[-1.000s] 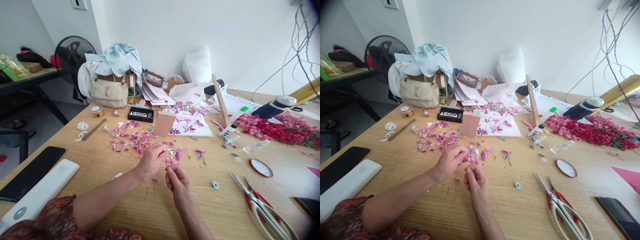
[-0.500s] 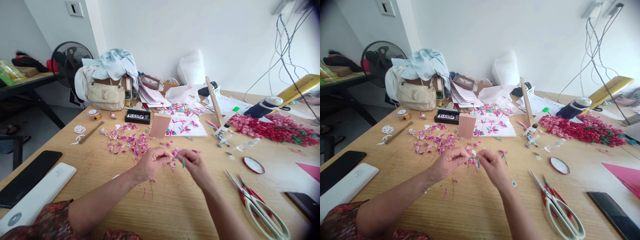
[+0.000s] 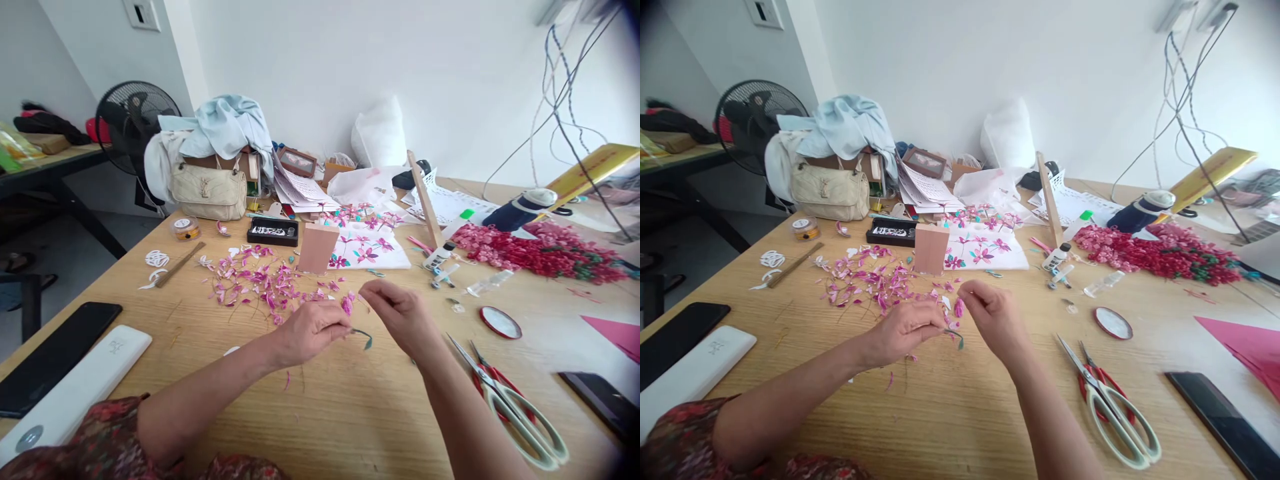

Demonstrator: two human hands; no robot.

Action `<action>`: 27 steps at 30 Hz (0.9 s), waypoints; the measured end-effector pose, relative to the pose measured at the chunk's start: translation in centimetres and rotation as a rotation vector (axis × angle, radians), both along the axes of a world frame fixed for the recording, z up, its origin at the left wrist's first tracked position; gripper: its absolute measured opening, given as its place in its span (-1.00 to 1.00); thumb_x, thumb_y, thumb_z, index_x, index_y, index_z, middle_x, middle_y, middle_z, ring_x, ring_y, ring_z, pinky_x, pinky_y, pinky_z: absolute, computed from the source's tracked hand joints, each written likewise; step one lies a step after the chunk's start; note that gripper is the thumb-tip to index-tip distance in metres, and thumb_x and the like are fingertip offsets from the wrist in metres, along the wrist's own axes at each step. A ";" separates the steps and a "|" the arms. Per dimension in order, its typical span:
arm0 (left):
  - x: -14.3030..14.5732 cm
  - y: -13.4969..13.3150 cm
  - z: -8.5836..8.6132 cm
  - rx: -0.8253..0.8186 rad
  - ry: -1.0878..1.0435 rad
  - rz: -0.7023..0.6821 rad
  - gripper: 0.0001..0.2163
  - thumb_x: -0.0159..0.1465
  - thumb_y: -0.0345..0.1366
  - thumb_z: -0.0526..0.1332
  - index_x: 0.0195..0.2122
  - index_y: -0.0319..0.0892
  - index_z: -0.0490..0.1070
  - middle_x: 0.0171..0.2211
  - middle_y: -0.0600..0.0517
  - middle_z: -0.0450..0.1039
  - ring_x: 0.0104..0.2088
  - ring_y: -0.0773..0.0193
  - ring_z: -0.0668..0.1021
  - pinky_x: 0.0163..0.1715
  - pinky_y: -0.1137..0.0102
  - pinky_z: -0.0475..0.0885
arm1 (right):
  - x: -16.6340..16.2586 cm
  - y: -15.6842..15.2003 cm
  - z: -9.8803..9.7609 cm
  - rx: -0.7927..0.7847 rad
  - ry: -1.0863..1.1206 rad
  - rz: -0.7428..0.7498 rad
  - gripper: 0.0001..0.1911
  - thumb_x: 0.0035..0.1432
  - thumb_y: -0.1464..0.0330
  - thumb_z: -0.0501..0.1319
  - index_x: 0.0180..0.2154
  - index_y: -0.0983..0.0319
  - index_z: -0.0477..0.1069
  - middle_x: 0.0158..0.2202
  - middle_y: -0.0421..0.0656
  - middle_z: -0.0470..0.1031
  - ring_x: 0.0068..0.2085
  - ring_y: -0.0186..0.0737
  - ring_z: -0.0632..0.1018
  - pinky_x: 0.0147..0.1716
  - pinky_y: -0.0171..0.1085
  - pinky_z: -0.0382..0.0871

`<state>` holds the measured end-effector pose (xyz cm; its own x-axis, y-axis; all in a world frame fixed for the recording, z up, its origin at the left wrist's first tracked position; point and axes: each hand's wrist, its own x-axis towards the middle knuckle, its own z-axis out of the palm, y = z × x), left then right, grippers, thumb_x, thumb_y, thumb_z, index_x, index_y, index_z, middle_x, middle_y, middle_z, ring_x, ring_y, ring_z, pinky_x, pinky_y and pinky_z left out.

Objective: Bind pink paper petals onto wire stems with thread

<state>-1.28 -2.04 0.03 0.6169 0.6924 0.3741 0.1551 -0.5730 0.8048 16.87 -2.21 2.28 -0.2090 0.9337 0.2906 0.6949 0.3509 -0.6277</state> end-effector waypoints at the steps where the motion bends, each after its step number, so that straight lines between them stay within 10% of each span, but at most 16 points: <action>1: -0.1 0.0 0.2 -0.070 -0.065 0.036 -0.86 0.20 -0.38 0.08 -0.45 -0.24 0.39 -0.47 0.03 0.39 -0.40 0.35 0.42 -0.34 0.47 0.30 | 0.1 0.4 -1.0 -0.045 0.062 0.008 -0.76 0.13 0.30 0.06 -0.51 0.24 0.35 -0.62 -0.26 0.28 -0.55 -0.35 0.31 -0.55 -0.39 0.16; 8: 0.0 1.0 -0.8 -0.176 -0.113 0.375 -0.86 0.17 -0.40 0.08 -0.52 -0.24 0.34 -0.57 0.11 0.28 -0.52 0.40 0.34 -0.46 0.50 0.25 | -2.0 -5.3 -4.2 -0.065 -0.096 0.060 -0.72 0.17 0.37 -0.01 -0.50 0.23 0.37 -0.62 -0.24 0.32 -0.59 -0.37 0.32 -0.59 -0.40 0.14; 15: -0.1 0.4 -0.5 0.096 0.083 -0.045 -0.84 0.23 -0.39 0.03 -0.38 -0.24 0.40 -0.39 -0.03 0.40 -0.31 0.30 0.43 -0.27 0.43 0.30 | -0.1 -2.6 2.5 0.239 -0.220 -0.033 -0.79 0.13 0.36 0.06 -0.47 0.21 0.41 -0.59 -0.21 0.40 -0.54 -0.34 0.40 -0.53 -0.39 0.17; 22: -0.6 0.3 0.0 -0.250 -0.232 0.188 -0.85 0.22 -0.35 0.06 -0.46 -0.25 0.34 -0.55 0.08 0.29 -0.52 0.41 0.36 -0.46 0.50 0.29 | -0.8 -1.9 -3.4 -0.008 -0.137 -0.014 -0.72 0.16 0.31 0.01 -0.51 0.22 0.37 -0.67 -0.27 0.31 -0.60 -0.36 0.34 -0.59 -0.41 0.15; 27: 0.6 1.1 -0.6 -0.056 -0.065 0.357 -0.87 0.18 -0.42 0.07 -0.49 -0.23 0.35 -0.54 0.08 0.30 -0.47 0.37 0.37 -0.41 0.48 0.28 | -1.9 -6.1 -2.8 0.070 -0.235 0.067 -0.73 0.18 0.38 -0.02 -0.46 0.20 0.40 -0.61 -0.22 0.38 -0.61 -0.37 0.35 -0.60 -0.40 0.13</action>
<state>-0.68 -0.93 -0.61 0.3091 0.8802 0.3603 0.2846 -0.4471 0.8480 14.98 -8.29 -0.50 -0.3395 0.8948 0.2900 0.7927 0.4382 -0.4238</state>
